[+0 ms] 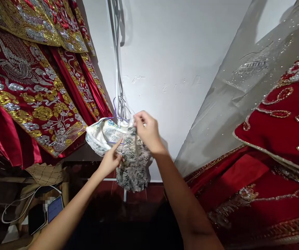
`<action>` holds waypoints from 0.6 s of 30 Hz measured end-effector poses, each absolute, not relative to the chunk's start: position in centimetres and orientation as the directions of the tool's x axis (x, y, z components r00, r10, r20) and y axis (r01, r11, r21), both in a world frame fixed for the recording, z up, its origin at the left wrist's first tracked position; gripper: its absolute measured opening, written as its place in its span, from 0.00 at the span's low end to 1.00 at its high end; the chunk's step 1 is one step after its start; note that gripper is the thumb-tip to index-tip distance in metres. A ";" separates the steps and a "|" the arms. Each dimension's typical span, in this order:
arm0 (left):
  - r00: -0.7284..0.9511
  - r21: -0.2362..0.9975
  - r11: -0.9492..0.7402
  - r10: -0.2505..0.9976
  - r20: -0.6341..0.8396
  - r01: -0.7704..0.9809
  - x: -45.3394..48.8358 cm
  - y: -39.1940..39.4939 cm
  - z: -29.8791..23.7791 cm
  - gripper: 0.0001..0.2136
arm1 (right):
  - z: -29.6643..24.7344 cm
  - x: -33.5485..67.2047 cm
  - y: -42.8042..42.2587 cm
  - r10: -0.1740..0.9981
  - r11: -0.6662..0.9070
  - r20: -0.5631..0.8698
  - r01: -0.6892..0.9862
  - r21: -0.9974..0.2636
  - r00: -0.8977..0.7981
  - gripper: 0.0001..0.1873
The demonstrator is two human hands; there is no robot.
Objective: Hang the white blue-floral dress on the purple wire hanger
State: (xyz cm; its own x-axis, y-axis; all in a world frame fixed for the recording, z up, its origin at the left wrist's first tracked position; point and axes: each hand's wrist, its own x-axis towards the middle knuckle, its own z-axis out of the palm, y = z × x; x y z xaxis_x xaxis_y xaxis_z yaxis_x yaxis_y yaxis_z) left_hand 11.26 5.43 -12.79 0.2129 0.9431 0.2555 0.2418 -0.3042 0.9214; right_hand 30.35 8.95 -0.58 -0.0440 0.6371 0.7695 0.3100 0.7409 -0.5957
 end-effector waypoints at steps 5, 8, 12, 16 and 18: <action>0.103 0.802 -0.413 0.906 0.411 0.431 9.4 4.3 -13.2 0.32 | -0.2 36.5 8.3 0.755 0.654 0.648 -0.055 -0.754 0.098 0.15; -0.131 0.678 -0.444 0.774 0.620 0.586 8.1 7.3 -10.8 0.32 | -3.2 38.3 7.5 0.884 0.457 0.463 -0.298 -0.838 0.054 0.19; -0.261 0.630 -0.308 0.718 0.646 0.712 6.2 13.1 -8.7 0.28 | -9.0 38.1 6.3 0.948 0.312 0.300 -0.482 -0.818 0.106 0.20; -0.201 0.680 -0.291 0.812 0.547 0.673 4.6 15.2 -8.9 0.15 | -14.5 36.8 5.8 0.962 0.256 0.112 -0.676 -0.691 0.250 0.10; -0.228 0.706 -0.305 0.801 0.553 0.639 3.9 14.7 -9.3 0.16 | -16.4 36.0 5.8 0.971 0.194 0.007 -0.765 -0.614 0.241 0.06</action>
State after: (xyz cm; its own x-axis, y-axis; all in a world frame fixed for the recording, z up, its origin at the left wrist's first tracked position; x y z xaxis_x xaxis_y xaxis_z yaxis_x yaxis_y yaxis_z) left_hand 3.87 14.70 -9.32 -0.2283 0.8010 0.5534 0.6393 -0.3054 0.7057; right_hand 35.95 5.80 -16.38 0.2406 0.9706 0.0073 -0.7652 0.1943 -0.6138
